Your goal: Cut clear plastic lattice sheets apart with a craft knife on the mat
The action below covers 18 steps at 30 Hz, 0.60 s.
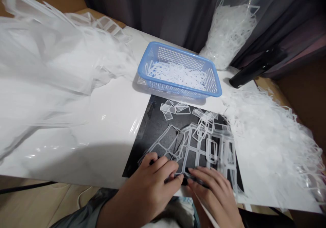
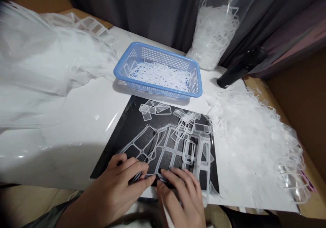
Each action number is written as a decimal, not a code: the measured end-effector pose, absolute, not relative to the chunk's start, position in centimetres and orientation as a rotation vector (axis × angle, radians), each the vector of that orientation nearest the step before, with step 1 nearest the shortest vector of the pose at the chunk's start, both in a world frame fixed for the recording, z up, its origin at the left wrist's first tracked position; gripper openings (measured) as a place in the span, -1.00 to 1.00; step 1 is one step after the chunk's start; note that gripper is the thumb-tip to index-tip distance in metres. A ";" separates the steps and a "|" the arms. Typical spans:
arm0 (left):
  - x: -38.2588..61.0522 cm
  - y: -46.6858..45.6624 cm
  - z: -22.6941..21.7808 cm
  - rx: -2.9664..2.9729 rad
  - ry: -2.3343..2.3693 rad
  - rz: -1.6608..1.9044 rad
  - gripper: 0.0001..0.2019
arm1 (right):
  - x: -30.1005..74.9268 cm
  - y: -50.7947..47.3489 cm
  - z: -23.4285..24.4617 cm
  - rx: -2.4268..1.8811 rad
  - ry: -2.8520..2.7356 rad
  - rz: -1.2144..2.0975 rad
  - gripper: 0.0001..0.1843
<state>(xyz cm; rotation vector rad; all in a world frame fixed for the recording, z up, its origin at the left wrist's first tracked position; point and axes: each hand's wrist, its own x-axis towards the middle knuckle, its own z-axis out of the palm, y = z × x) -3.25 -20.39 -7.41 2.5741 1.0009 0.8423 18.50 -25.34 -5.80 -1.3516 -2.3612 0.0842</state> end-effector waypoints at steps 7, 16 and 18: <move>-3.4 -20.1 -7.2 2.629 0.855 0.750 -0.84 | 19.3 -25.2 -6.4 -1.289 -2.422 0.013 -0.71; -3.5 -20.9 -7.3 2.746 0.899 0.803 -0.78 | 18.0 -25.7 -6.9 -1.425 -2.167 0.083 -0.74; -3.5 -20.8 -7.3 2.773 0.897 0.761 -0.80 | 18.3 -25.8 -7.4 -1.386 -2.212 0.053 -0.70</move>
